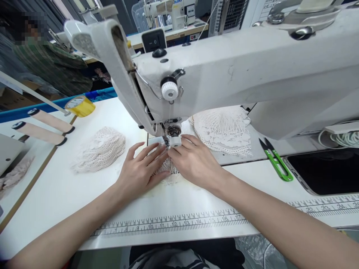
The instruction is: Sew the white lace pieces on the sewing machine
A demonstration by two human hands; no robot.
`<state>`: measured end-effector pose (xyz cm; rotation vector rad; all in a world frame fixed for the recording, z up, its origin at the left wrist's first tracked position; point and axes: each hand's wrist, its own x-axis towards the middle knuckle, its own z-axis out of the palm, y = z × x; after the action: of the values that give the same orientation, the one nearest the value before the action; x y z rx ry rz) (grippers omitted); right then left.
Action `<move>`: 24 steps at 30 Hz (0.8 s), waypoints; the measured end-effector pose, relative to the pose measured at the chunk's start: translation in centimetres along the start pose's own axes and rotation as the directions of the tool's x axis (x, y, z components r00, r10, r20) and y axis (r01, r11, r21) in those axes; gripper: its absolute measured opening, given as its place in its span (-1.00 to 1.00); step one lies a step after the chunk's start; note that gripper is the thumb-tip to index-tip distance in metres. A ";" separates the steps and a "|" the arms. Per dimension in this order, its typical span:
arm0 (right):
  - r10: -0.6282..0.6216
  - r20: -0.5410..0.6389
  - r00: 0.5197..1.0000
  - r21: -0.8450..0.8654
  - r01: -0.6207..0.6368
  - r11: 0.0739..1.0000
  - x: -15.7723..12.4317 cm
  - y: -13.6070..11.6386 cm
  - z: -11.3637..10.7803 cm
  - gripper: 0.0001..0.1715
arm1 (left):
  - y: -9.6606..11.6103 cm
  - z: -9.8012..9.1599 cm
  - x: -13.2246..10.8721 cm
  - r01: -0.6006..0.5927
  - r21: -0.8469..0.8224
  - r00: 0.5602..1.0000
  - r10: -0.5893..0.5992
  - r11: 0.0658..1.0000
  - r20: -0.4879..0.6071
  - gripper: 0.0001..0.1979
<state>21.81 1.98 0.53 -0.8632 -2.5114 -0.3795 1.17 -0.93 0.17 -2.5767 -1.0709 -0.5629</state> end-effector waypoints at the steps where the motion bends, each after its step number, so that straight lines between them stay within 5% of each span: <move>1: -0.013 -0.012 1.000 0.015 0.014 1.000 0.0 0.0 -0.1 -0.79 | -0.2 -0.2 -0.1 -0.071 -0.041 0.997 0.070 0.997 -0.010 -0.61; 5: -0.027 -0.007 1.000 0.097 0.027 0.995 -0.1 0.0 -0.6 -0.74 | -0.8 -0.8 -0.4 -0.257 -0.119 0.965 0.261 0.959 0.025 -0.79; 7: -0.013 0.028 1.000 0.164 0.009 0.986 -0.1 0.2 -0.9 -0.75 | -0.8 -0.9 -0.4 -0.234 -0.082 0.971 0.237 0.969 0.025 -0.86; 11: -0.001 0.125 0.992 0.238 -0.029 0.971 0.0 0.3 -1.3 -0.42 | -0.3 -0.4 -0.5 -0.060 -0.167 0.998 0.057 0.984 -0.021 -0.82; 13: -0.017 0.111 0.994 0.183 -0.004 0.983 0.0 0.3 -1.2 -0.68 | -0.1 -0.1 -0.5 -0.018 -0.210 0.999 0.012 0.978 -0.030 -0.83; 15: -0.059 0.042 0.997 0.130 0.053 0.990 -0.1 0.1 -1.0 -0.85 | 0.0 0.1 -0.5 -0.024 -0.202 1.000 0.020 0.979 -0.021 -0.81; 24: -0.127 -0.017 0.992 0.135 0.128 0.983 -0.1 -0.2 -1.2 -0.61 | 0.0 0.0 -0.9 -0.093 -0.022 0.993 0.094 0.995 0.076 -0.61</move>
<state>22.13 1.31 1.50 -0.6493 -2.5582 -0.2481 0.57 -1.44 -0.18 -2.6683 -0.9670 -0.4567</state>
